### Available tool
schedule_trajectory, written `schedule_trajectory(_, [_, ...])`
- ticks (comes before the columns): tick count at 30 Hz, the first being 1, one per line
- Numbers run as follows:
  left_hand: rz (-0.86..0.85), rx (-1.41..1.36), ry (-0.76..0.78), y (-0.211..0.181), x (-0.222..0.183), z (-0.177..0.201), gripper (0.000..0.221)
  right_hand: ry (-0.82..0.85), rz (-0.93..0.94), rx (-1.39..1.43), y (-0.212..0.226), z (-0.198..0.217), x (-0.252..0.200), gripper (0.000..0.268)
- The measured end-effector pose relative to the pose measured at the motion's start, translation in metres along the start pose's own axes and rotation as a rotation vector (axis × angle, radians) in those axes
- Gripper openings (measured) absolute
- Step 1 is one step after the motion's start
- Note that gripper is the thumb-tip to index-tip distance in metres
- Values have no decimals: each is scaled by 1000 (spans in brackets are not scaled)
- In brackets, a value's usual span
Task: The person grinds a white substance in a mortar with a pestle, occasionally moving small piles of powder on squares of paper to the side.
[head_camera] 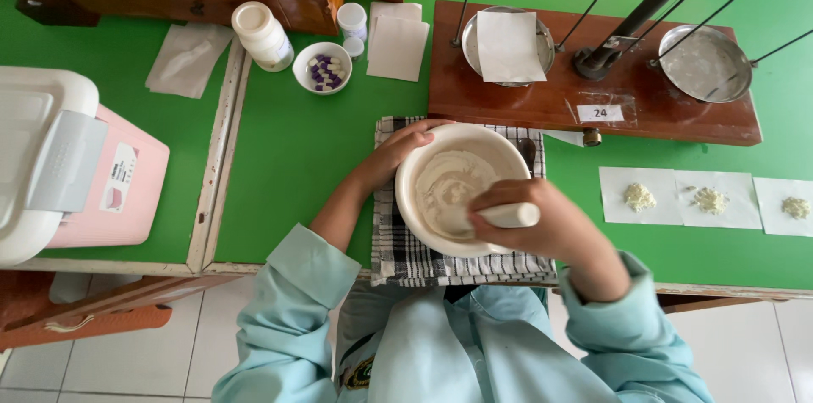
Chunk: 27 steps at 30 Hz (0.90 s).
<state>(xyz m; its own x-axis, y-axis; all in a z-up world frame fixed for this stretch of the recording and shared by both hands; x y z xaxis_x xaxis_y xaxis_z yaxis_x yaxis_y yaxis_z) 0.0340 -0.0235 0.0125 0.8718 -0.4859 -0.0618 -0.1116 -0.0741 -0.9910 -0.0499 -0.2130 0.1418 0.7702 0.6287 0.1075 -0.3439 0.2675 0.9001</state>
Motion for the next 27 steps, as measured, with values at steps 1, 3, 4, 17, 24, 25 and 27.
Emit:
schedule_trajectory(1, [8, 3, 0, 0, -2, 1, 54, -2, -1, 8, 4, 6, -2, 17])
schedule_trajectory(3, [7, 0, 14, -2, -1, -3, 54, -115, -137, -92, 5, 27, -12, 27])
schedule_trajectory(4, [12, 4, 25, -3, 1, -2, 54, -127, -142, -89, -2, 28, -7, 27])
schedule_trajectory(17, [23, 69, 0, -7, -2, -2, 56, -48, 143, -122, 15, -20, 1, 14])
schedule_trajectory(24, [12, 46, 0, -5, -2, -3, 57, -212, -29, -197, -14, 24, -22, 20])
schedule_trajectory(25, [12, 46, 2, -7, -1, -4, 57, -214, -30, -198, -19, 22, -15, 20])
schedule_trajectory(27, [32, 32, -16, -10, -2, -5, 58, -341, 33, -277, -25, 23, -3, 21])
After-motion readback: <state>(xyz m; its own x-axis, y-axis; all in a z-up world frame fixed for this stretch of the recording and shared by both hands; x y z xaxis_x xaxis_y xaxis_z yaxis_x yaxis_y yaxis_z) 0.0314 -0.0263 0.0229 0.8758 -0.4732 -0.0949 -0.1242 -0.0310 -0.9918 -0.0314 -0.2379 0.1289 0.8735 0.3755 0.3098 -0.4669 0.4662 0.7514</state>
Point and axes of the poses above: each hand's wrist, its own x-axis towards the middle knuckle, its own z-axis out of the back of the hand, y = z × x, the point moved 5 cm from there along x, towards the middle knuckle, and after that the axes turned 14 degrees about x, right-handed, at the moved point
